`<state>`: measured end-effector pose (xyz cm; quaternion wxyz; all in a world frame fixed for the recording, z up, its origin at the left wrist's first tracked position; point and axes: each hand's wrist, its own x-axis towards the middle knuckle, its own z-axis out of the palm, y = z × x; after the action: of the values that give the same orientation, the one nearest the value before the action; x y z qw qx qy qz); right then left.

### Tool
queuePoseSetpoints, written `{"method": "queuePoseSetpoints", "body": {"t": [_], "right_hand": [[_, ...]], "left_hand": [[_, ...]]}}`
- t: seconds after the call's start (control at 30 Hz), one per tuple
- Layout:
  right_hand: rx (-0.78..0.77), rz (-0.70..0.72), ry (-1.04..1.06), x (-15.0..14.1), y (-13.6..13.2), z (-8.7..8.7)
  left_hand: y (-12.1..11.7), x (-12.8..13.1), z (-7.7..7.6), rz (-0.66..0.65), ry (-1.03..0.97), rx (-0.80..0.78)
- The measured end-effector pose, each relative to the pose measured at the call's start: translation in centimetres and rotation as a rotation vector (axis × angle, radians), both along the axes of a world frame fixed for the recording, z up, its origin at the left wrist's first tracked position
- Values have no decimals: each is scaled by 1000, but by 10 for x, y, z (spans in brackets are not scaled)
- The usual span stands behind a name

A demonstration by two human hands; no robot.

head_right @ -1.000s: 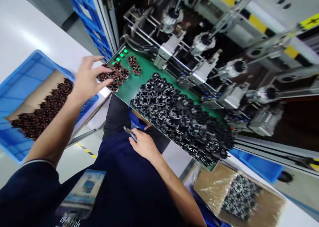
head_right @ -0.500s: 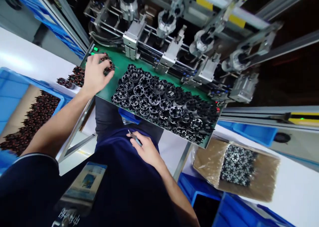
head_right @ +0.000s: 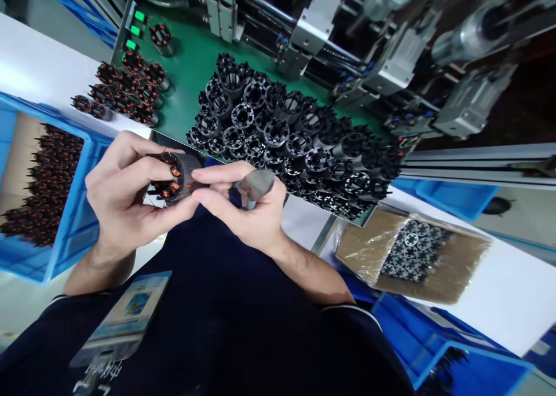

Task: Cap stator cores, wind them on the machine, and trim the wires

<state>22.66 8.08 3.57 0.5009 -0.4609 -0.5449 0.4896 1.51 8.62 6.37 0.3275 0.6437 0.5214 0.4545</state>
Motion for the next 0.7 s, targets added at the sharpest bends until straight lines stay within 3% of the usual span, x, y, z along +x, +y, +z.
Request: {"method": "queuePoseSetpoints", "body": {"t": [0.1,0.23,0.5,0.7], "right_hand": [[43,-48,-37,-5,-4,-3],[26,-67,-60,-5,-5,-7],[0,165,-120,14,1,2],[-4,0,-50,1,-8,-16]], "left_hand": [[-2,3,-5,-46,80,109],[-4,3,-8,-69,86,51],[-10,-4,-21,-82,180,-45],[-15,-4,-23,-74,219,-24]]}}
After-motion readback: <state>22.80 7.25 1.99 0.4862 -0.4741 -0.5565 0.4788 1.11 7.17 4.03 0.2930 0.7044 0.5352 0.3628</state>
